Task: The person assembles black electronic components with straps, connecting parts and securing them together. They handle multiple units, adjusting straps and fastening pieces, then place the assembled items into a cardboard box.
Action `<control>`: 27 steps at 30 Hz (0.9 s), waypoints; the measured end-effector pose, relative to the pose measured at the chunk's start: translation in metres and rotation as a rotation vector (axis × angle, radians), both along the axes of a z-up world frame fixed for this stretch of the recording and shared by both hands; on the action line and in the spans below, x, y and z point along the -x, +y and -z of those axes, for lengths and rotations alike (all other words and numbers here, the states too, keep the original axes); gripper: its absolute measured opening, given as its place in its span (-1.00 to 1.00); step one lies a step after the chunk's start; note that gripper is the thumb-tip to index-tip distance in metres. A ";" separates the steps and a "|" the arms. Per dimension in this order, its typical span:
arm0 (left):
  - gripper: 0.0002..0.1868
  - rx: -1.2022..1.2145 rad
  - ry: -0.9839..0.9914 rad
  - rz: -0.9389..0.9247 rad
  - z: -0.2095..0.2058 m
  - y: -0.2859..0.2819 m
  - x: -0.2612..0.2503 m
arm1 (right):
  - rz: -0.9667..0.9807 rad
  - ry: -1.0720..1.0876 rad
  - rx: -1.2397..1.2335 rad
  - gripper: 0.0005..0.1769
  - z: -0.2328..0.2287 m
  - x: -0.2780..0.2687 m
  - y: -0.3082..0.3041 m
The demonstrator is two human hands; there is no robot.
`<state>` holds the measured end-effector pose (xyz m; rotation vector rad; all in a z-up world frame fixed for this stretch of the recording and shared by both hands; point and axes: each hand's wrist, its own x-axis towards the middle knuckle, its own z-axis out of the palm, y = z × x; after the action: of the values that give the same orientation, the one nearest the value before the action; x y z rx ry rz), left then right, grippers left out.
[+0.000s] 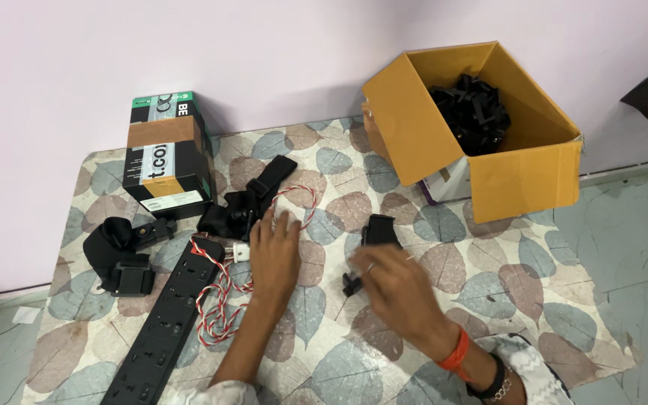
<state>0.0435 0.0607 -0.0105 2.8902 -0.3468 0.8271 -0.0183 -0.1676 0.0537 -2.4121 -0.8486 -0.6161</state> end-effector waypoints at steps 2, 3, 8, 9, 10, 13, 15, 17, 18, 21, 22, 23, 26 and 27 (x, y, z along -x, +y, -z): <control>-0.71 0.140 -0.006 0.092 -0.004 -0.005 0.011 | 0.196 -0.002 0.068 -0.65 -0.006 -0.001 -0.008; -0.71 0.210 -0.008 0.139 -0.006 -0.008 0.017 | 0.295 -0.003 0.103 -0.58 -0.011 -0.002 -0.010; -0.77 0.452 0.135 0.190 -0.016 -0.023 0.038 | 0.331 0.644 0.092 -0.44 -0.028 -0.008 0.005; -0.78 0.466 0.113 0.181 -0.017 -0.025 0.041 | 0.308 0.718 0.070 -0.41 -0.029 -0.008 0.009; -0.76 0.499 0.112 0.179 -0.018 -0.024 0.042 | 0.226 0.695 0.024 -0.39 -0.030 -0.008 0.013; -0.68 0.618 0.131 0.142 -0.016 -0.020 0.045 | 0.015 0.627 -0.093 -0.30 -0.028 -0.011 0.020; -0.65 0.729 0.161 0.079 -0.015 -0.016 0.046 | -0.081 0.580 -0.137 -0.21 -0.024 -0.016 0.021; -0.64 0.807 0.129 0.066 -0.013 -0.015 0.045 | -0.059 0.625 -0.190 -0.28 -0.014 -0.020 0.023; -0.64 0.845 0.111 0.063 -0.013 -0.014 0.043 | -0.047 0.644 -0.218 -0.31 -0.008 -0.023 0.023; -0.69 1.157 0.385 -0.047 -0.012 -0.013 0.041 | -0.061 0.557 -0.295 -0.39 0.015 -0.031 0.022; -0.68 1.247 0.367 0.022 -0.010 -0.011 0.040 | -0.096 0.552 -0.358 -0.40 0.023 -0.033 0.021; -0.67 1.335 0.349 0.094 -0.006 -0.008 0.039 | -0.132 0.547 -0.422 -0.41 0.031 -0.035 0.020; -0.59 1.455 0.354 0.251 0.010 -0.006 0.037 | -0.271 0.665 -0.649 -0.42 0.054 -0.037 0.019; -0.56 1.471 0.363 0.295 0.014 -0.006 0.037 | -0.325 0.724 -0.731 -0.43 0.060 -0.038 0.019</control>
<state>0.0065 0.0552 -0.0248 1.4852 -0.0399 0.2365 0.0195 -0.1490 -0.0060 -1.5854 -0.5389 0.0940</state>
